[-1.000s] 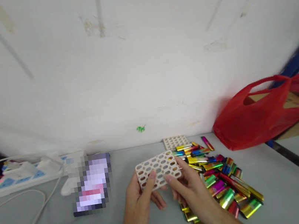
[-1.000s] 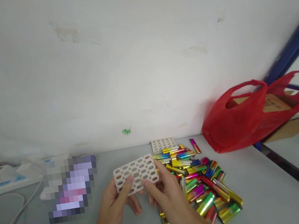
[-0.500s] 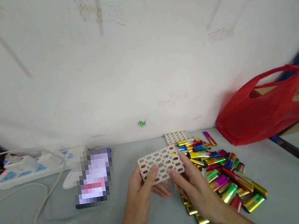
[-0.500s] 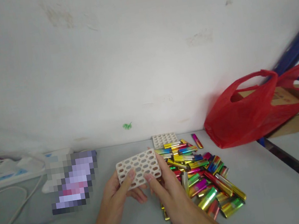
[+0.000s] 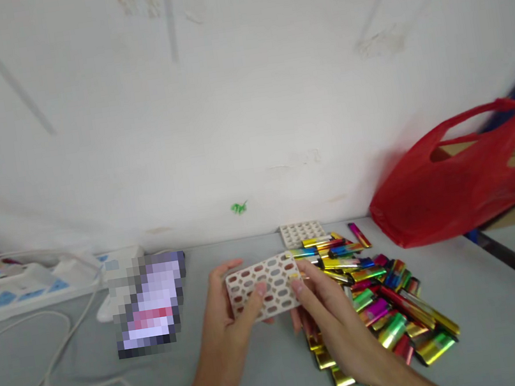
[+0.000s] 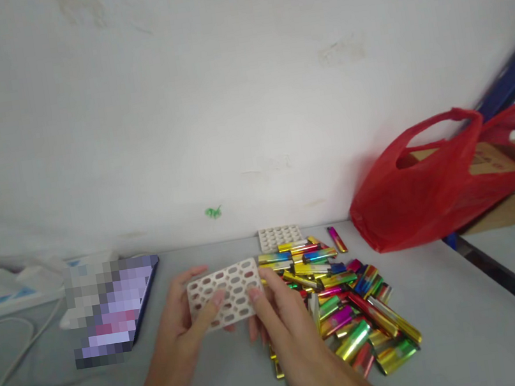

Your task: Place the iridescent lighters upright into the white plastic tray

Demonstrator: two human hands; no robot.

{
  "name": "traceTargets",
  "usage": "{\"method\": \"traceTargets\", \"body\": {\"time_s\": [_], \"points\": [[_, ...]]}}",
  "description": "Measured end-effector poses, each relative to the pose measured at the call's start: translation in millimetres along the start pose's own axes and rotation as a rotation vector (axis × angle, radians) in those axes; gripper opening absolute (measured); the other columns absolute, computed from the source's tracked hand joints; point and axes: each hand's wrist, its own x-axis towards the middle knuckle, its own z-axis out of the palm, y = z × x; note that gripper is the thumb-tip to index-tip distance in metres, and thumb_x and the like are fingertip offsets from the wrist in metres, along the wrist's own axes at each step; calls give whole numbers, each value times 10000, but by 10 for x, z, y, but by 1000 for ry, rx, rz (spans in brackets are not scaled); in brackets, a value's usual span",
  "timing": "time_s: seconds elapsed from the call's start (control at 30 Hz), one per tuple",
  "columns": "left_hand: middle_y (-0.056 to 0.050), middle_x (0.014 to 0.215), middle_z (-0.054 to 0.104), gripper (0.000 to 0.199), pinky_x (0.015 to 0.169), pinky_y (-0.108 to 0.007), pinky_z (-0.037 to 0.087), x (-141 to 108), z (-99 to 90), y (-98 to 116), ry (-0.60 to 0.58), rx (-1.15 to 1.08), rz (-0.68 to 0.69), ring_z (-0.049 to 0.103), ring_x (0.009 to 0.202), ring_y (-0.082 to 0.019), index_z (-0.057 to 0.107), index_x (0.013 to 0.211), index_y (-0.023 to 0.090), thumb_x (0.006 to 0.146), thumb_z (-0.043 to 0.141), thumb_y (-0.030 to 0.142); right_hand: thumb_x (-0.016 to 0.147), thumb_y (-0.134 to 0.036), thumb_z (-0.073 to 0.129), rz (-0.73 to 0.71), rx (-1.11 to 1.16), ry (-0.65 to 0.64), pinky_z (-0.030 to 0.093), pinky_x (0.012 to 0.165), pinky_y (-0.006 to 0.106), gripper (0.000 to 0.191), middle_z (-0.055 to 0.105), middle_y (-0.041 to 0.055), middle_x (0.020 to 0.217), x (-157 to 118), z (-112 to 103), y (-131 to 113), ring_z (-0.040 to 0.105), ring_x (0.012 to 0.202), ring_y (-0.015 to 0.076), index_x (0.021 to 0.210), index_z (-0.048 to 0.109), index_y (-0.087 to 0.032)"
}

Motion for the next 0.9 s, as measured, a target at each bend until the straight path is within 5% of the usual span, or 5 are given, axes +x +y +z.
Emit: {"method": "traceTargets", "body": {"time_s": [0.17, 0.37, 0.63, 0.77, 0.9], "points": [[-131, 1584, 570, 785, 1170, -561, 535, -13, -72, -40, 13, 382, 335, 604, 1417, -385, 515, 1540, 285, 850, 873, 400, 1114, -655, 511, 80, 109, 15, 425, 526, 242, 512, 622, -37, 691, -2, 27, 18, 535, 568, 151, 1351, 666, -229], [-106, 1461, 630, 648, 1155, -521, 514, -2, -79, -19, -13, 630, 637, 599, 1364, -363, 608, 1434, 300, 858, 902, 343, 1083, -670, 572, 107, 143, 78, 413, 484, 229, 584, 600, -51, 651, 1, 30, 43, 525, 530, 144, 1458, 628, -225], [-71, 1324, 738, 647, 1084, -472, 550, -8, -61, 23, -109, 752, 668, 679, 1220, -331, 617, 1437, 302, 874, 930, 361, 1124, -611, 517, 14, 11, 62, 385, 506, 250, 517, 578, -46, 653, 47, -11, 57, 498, 535, 147, 1377, 713, -205], [-58, 1280, 727, 672, 1063, -493, 577, -2, -5, 99, -269, 907, 574, 685, 1192, -323, 629, 1450, 310, 844, 906, 223, 1153, -560, 447, -84, -320, 207, 452, 702, 298, 519, 710, 29, 811, 78, -101, 79, 628, 729, 195, 1036, 793, -192], [-81, 1210, 718, 583, 1043, -567, 581, 25, -61, 47, -278, 1043, 580, 688, 1147, -356, 683, 1403, 276, 847, 857, 238, 1173, -514, 365, -105, -665, 307, 361, 664, 317, 574, 708, 32, 708, 114, -197, 118, 651, 655, 206, 820, 704, -215]]}}
